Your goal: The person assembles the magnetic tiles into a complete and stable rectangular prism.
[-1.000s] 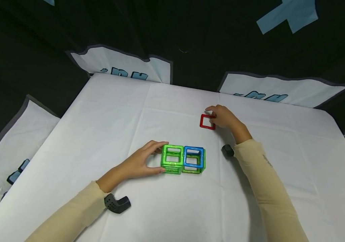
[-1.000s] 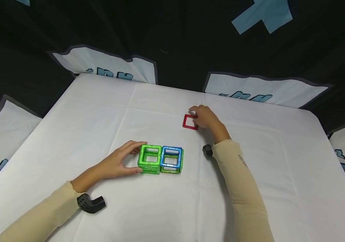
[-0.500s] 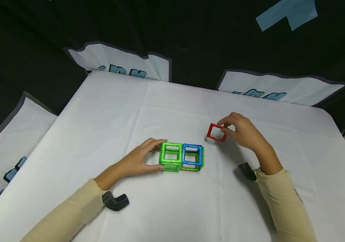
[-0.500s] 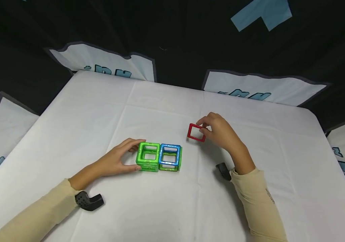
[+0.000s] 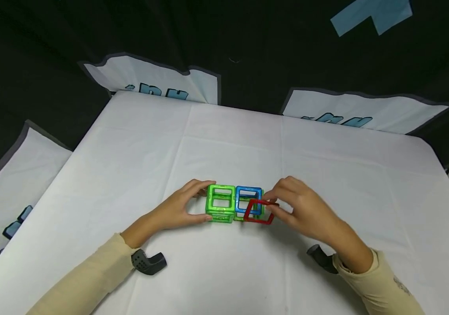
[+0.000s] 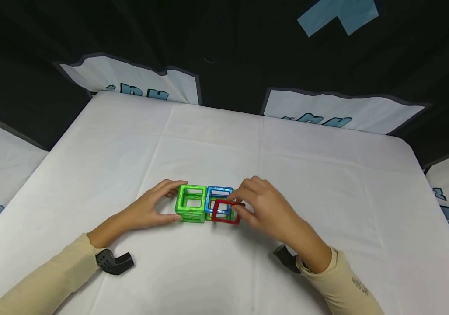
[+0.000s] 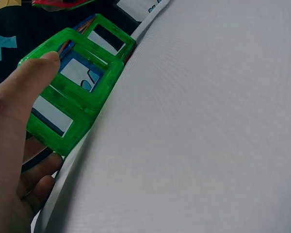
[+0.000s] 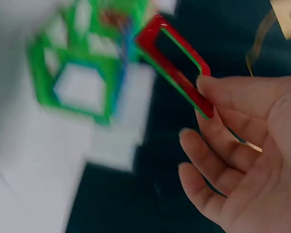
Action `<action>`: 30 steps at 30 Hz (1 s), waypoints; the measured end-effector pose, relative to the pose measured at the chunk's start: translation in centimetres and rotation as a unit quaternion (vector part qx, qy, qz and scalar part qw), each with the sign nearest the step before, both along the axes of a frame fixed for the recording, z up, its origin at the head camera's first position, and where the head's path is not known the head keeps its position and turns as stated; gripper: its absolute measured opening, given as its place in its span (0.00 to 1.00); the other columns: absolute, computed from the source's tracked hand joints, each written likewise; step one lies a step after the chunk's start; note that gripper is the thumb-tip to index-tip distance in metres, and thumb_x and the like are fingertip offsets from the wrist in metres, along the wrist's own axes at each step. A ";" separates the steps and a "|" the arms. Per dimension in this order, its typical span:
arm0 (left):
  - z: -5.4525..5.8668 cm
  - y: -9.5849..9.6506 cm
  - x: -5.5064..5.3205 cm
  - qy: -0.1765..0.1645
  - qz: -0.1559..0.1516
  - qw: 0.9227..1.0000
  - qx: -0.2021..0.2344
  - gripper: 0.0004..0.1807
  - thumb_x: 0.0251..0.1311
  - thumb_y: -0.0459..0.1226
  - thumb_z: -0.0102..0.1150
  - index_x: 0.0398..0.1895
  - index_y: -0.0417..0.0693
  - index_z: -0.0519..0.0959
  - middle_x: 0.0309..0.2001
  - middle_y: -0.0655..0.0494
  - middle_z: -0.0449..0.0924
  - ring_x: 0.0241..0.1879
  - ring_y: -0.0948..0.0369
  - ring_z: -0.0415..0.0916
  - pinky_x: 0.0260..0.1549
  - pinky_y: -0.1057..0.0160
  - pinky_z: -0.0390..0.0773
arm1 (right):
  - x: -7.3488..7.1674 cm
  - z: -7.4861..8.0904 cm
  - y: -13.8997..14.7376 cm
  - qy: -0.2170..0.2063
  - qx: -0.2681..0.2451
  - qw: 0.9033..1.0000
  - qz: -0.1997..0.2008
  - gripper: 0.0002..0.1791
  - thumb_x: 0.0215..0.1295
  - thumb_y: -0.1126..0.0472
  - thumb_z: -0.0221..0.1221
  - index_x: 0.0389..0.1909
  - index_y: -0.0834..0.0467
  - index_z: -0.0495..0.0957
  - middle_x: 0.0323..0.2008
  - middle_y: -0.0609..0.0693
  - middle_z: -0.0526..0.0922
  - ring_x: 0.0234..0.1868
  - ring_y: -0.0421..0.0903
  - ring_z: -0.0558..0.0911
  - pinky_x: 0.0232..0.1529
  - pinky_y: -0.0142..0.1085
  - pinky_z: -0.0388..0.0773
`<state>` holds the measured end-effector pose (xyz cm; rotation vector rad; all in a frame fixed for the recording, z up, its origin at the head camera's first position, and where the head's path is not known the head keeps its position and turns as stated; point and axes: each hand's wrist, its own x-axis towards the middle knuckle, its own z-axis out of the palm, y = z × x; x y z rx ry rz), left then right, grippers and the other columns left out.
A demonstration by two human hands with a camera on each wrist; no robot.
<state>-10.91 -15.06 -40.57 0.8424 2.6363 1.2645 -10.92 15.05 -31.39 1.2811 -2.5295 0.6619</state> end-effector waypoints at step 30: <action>0.2 -0.1 0.0 0.000 -0.002 1.000 0.004 0.42 0.46 0.45 0.68 0.66 0.53 0.59 0.53 0.58 0.68 0.52 0.62 0.70 0.54 0.56 0.70 | 2.1 -4.5 -2.9 0.156 0.031 0.987 -0.015 0.10 0.42 0.66 0.69 0.26 0.56 0.78 0.25 0.45 0.76 0.29 0.43 0.71 0.29 0.34 0.68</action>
